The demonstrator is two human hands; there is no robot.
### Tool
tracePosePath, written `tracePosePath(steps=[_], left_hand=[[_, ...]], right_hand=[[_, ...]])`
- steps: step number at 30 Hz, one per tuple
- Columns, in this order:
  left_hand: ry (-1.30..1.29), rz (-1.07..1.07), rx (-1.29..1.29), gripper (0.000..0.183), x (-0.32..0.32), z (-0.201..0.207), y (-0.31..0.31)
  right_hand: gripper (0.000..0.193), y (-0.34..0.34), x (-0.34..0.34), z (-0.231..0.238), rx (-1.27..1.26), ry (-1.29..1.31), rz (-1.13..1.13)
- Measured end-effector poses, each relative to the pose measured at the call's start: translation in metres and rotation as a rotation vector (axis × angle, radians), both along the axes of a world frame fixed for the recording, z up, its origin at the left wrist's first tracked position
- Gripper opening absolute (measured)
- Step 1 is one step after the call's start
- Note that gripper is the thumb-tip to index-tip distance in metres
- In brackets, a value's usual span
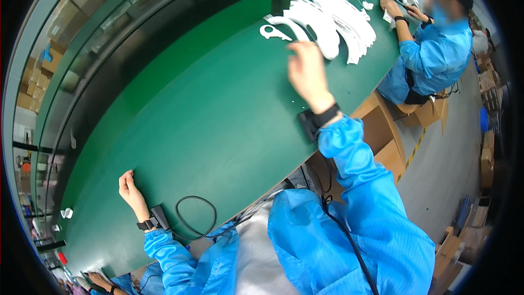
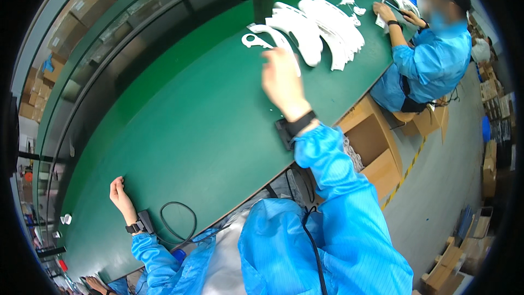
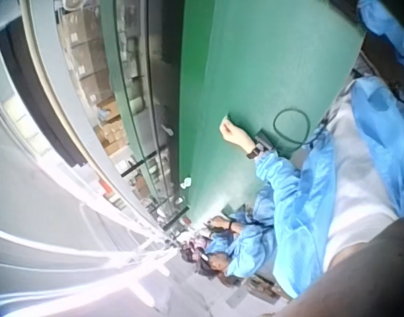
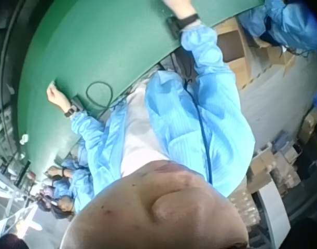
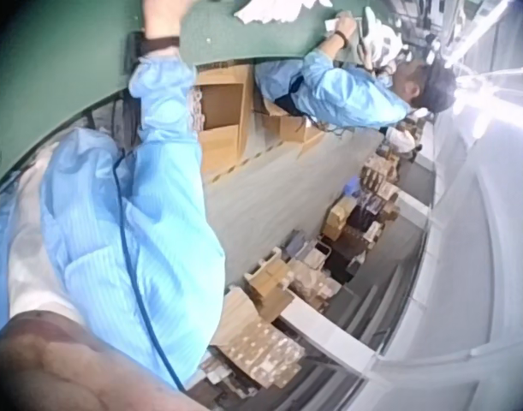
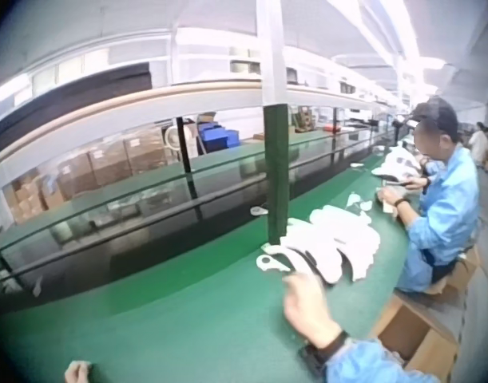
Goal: The recorder is assembling small white plastic components on a production line.
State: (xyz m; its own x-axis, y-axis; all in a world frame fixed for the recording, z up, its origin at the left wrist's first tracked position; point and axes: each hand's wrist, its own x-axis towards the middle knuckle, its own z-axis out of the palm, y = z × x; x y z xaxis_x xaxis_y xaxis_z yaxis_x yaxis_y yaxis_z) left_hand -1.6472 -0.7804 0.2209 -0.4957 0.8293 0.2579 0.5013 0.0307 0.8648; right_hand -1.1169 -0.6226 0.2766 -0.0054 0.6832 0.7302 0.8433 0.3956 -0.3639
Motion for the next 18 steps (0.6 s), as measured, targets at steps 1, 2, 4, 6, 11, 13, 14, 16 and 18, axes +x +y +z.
tracePosePath(steps=[1, 2, 4, 6, 11, 13, 14, 16, 18], left_hand=[[0.003, -0.009, -0.005, 0.022, -0.004, 0.0, -0.005], [0.027, 0.005, -0.003, 0.022, -0.01, -0.001, -0.012], [0.055, 0.02, 0.002, 0.022, -0.016, -0.002, -0.025], [0.04, 0.032, 0.0, 0.022, -0.021, -0.008, -0.029], [0.086, -0.009, -0.03, 0.021, -0.005, 0.004, -0.009], [0.148, 0.019, -0.015, 0.021, 0.008, 0.0, -0.004], [0.203, 0.047, 0.019, 0.021, 0.011, 0.0, 0.002], [0.331, -0.098, -0.008, 0.021, 0.056, 0.017, -0.007], [0.545, -0.477, -0.065, 0.026, 0.133, 0.05, 0.001]], right_hand=[[0.032, 0.008, -0.019, -0.001, -0.055, -0.022, 0.043], [0.035, 0.021, -0.038, -0.003, -0.108, -0.04, 0.09], [0.041, 0.061, -0.06, -0.018, -0.175, -0.141, -0.121], [0.045, 0.093, -0.063, -0.04, -0.26, -0.184, -0.331], [0.028, 0.069, -0.047, -0.025, -0.502, -0.234, -0.198], [0.04, 0.022, -0.054, -0.002, -0.713, -0.305, -0.06], [0.052, 0.0, -0.059, 0.006, -0.737, -0.32, 0.052], [0.063, -0.044, -0.077, 0.019, -0.558, -0.242, 0.141], [0.057, -0.084, -0.066, 0.033, -0.396, 0.015, 0.137]])
